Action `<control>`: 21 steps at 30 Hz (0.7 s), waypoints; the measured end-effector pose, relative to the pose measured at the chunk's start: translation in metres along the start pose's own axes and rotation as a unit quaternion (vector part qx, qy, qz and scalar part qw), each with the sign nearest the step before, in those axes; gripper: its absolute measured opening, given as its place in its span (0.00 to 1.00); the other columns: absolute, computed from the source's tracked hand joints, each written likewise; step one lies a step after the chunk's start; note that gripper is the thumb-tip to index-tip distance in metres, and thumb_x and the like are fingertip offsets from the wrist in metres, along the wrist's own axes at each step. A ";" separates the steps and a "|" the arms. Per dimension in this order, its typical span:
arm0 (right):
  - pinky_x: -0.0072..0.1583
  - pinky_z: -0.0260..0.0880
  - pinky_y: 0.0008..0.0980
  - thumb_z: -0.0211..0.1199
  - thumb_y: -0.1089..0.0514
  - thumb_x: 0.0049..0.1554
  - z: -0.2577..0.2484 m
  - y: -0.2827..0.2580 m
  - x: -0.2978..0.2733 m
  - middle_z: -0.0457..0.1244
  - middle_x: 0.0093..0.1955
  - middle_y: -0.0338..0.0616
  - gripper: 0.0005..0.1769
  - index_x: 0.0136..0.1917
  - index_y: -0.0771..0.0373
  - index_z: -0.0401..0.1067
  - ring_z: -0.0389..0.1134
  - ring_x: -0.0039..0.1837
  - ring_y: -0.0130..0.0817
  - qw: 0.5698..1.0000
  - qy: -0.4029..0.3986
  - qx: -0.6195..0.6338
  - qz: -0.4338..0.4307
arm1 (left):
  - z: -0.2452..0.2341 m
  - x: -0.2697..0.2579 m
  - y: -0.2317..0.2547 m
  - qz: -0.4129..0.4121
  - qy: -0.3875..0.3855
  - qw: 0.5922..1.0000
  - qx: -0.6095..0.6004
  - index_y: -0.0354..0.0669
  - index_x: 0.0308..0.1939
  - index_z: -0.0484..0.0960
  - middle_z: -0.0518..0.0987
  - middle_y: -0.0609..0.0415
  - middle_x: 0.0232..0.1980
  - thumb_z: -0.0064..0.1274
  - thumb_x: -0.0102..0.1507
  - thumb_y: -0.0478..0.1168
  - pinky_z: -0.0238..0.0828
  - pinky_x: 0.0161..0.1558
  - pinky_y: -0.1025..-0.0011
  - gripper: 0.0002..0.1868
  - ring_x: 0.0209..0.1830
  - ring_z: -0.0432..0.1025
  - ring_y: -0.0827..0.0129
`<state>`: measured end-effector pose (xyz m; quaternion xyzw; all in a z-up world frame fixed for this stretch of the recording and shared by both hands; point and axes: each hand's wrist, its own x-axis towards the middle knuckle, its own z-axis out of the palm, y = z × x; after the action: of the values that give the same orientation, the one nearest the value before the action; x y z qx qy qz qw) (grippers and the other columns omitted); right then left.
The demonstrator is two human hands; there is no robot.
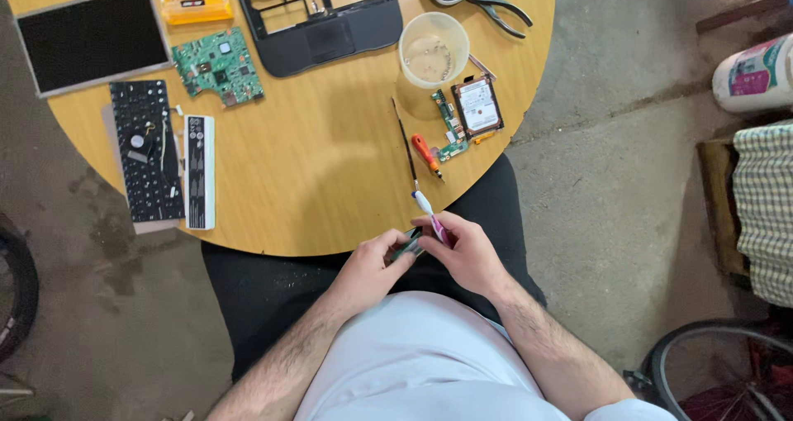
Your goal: The person cleans a small green circuit board using a toothbrush, then switches to a thin brush to clean a larger circuit board. The person uses both tools to scrub different areas of the boards while seated at a table with various electronic components.
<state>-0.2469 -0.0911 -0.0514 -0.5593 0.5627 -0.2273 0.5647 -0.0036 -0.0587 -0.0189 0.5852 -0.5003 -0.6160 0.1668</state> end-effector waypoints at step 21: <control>0.36 0.73 0.25 0.77 0.71 0.65 0.024 -0.005 0.054 0.73 0.50 0.46 0.36 0.84 0.62 0.75 0.68 0.32 0.23 0.984 -0.011 0.177 0.009 | -0.009 0.056 -0.079 0.052 0.140 0.963 -0.226 0.42 0.58 0.95 0.93 0.54 0.43 0.70 0.75 0.38 0.87 0.52 0.69 0.08 0.45 0.87 0.72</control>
<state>-0.2098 -0.1311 -0.0736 -0.4480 0.5122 -0.3120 0.6630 0.0202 -0.0715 -0.1127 0.5858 -0.3498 -0.6156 0.3944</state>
